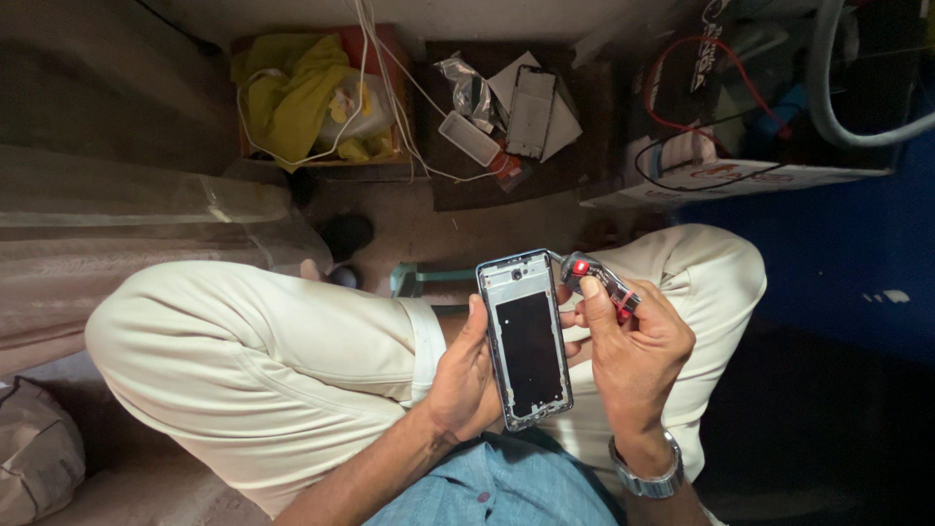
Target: The person cleans the internal frame of a mobile phone with a toothbrush, uses a screwdriver to scrape the edges, and applies glue from a tube to the perimeter of the chassis.
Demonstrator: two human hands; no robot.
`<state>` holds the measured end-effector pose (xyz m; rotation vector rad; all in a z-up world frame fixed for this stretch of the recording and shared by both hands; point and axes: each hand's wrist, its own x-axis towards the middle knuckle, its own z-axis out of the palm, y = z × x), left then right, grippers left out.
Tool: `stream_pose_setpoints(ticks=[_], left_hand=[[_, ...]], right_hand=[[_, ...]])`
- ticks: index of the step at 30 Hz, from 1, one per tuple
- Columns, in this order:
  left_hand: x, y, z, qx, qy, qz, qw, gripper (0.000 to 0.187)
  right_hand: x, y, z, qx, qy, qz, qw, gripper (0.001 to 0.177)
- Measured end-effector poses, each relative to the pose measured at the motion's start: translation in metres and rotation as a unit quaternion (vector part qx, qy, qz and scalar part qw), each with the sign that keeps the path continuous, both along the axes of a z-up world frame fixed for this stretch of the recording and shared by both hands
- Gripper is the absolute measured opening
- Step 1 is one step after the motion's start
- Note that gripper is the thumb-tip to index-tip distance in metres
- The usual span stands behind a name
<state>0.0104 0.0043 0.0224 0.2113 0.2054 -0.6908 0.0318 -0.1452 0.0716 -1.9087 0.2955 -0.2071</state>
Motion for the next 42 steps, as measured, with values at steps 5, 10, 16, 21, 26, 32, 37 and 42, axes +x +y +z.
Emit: stream_pose_setpoints(ticks=[5,10,16,21,26,32,37,42], left_hand=[[0.001,0.0,0.0,-0.003,-0.017,0.006,1.0,0.086],[0.001,0.001,0.0,-0.004,-0.002,0.015,1.0,0.088],[0.005,0.006,0.004,-0.007,-0.004,0.01,1.0,0.089],[0.008,0.007,0.01,-0.028,-0.005,0.047,0.999,0.084],[0.011,0.009,0.017,-0.025,0.044,0.058,0.997,0.082],[0.013,0.022,0.022,-0.031,0.058,0.039,0.997,0.067],[0.015,0.04,0.033,0.171,0.072,0.044,0.982,0.044],[-0.002,0.076,0.042,0.257,0.051,0.133,0.956,0.044]], right_hand=[[-0.001,-0.001,-0.001,0.014,0.026,-0.022,0.999,0.015],[-0.007,-0.009,-0.009,-0.011,0.013,-0.022,1.0,0.013],[-0.008,-0.032,-0.024,0.196,0.022,-0.083,0.977,0.011],[-0.002,-0.048,-0.025,0.366,0.016,-0.069,0.928,0.011],[0.0,-0.05,-0.03,0.394,0.025,-0.054,0.917,0.015],[0.001,-0.065,-0.036,0.448,0.041,-0.035,0.893,0.022],[-0.002,-0.079,-0.044,0.475,0.036,-0.037,0.879,0.026],[-0.001,-0.095,-0.06,0.544,0.064,-0.049,0.835,0.027]])
